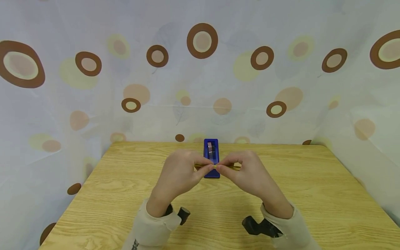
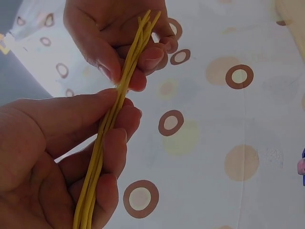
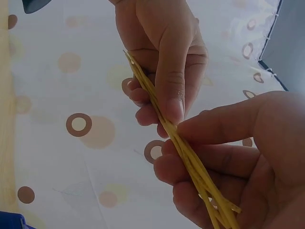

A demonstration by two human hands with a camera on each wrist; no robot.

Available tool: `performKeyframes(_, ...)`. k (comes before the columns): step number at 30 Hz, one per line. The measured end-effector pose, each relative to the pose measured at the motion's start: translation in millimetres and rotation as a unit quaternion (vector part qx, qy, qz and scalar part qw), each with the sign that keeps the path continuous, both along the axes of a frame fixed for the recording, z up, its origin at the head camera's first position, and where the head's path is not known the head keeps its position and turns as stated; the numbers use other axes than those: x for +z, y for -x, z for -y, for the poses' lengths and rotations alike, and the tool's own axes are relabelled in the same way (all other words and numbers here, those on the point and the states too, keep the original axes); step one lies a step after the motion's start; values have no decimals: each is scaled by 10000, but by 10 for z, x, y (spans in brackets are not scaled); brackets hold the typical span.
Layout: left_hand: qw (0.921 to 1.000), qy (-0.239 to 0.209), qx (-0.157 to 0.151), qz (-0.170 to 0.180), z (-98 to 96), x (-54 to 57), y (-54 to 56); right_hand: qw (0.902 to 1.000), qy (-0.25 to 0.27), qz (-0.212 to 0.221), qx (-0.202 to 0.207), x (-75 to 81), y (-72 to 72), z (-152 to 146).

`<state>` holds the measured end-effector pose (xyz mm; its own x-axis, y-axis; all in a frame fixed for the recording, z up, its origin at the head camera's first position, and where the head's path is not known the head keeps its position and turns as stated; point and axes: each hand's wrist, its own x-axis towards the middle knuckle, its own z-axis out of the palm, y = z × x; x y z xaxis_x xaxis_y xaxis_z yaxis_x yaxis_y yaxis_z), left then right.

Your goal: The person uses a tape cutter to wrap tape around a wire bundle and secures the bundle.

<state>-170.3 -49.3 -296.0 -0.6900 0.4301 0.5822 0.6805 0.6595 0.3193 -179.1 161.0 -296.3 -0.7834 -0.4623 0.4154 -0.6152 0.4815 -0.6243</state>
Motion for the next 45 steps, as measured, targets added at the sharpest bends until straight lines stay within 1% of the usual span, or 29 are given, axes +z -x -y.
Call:
performKeyframes(3, 10000, 43, 36, 7, -3, 0, 0, 9999, -50, -3, -99, 1, -6, 8)
performKeyframes(6, 10000, 0, 43, -38, 2, -2, -4, 9999, -13, 96, -129, -3, 2, 13)
performKeyframes(11, 9998, -102, 94, -133, 15, -4, -13, 9989, 51, 476, 24, -18, 31, 18)
performKeyframes(14, 9998, -99, 144, -89, 18, -5, -13, 9981, -13, 608, 105, -22, 43, 21)
performKeyframes(16, 9998, -106, 141, -57, 19, -4, -11, 9982, -64, 587, 92, -22, 45, 22)
performKeyframes(20, 9998, -164, 80, -82, 23, -4, -5, 9994, -88, 349, -2, -19, 39, 22)
performKeyframes(24, 9996, -231, 62, -119, 29, -7, -1, 9999, -45, 143, 39, -15, 34, 21)
performKeyframes(27, 9996, -263, 74, -72, 32, -5, -5, 10000, -26, 24, 81, -15, 33, 23)
performKeyframes(29, 9996, -259, 68, 17, 34, -3, -7, 9999, -8, -63, 103, -18, 33, 26)
performKeyframes(31, 9995, -238, 65, 177, 37, 0, -7, 9998, -14, -184, 120, -25, 33, 30)
performKeyframes(36, 9971, -31, 133, 748, 56, 9, 0, 9990, -46, -420, 140, -40, 32, 38)
performKeyframes(40, 9936, 123, 164, 1110, 65, 15, 10, 9987, -83, -492, 78, -51, 31, 45)
performKeyframes(43, 9927, 114, 160, 1187, 59, 17, 12, 9985, -97, -533, -14, -63, 31, 48)
performKeyframes(45, 9938, 67, 155, 1101, 52, 11, 17, 9985, -77, -534, -79, -69, 31, 49)
